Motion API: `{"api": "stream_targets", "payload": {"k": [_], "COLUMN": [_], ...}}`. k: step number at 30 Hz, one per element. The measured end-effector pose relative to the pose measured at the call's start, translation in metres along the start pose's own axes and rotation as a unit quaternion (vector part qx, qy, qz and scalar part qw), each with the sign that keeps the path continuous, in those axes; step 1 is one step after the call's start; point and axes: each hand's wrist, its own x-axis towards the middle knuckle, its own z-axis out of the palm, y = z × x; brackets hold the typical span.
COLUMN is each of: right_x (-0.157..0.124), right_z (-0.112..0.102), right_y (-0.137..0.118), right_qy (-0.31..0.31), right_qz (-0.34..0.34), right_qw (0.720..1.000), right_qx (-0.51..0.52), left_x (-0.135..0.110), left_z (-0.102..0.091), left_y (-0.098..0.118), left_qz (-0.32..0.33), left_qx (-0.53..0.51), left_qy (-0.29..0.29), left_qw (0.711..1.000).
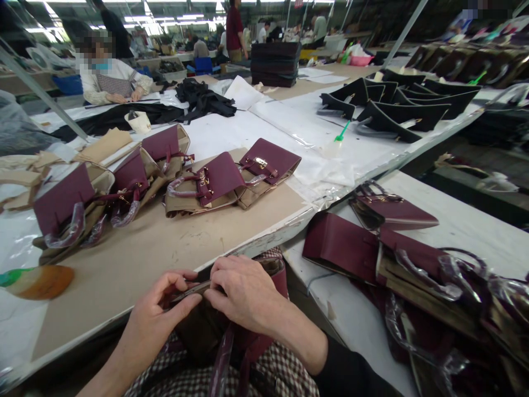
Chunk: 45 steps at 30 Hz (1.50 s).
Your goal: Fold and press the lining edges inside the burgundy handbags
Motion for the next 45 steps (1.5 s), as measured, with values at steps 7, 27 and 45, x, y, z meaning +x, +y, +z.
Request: {"api": "stream_targets", "payload": {"k": [7, 27, 45], "right_x": [0.005, -0.004, -0.006], "right_z": [0.006, -0.052, -0.033], "right_y": [-0.005, 0.049, 0.077], "right_qy": [0.025, -0.097, -0.084], "right_qz": [0.071, 0.088, 0.126], "right_qw": [0.997, 0.991, 0.957], "right_qx": [0.013, 0.041, 0.249], "left_x": [0.006, 0.020, 0.064], "left_z": [-0.008, -0.010, -0.006], "left_y": [0.001, -0.009, 0.036], "left_qz": [0.037, 0.007, 0.071], "left_qx": [0.026, -0.051, 0.171], "left_qy": [-0.073, -0.123, -0.268], "left_qw": [0.996, 0.991, 0.945]}}
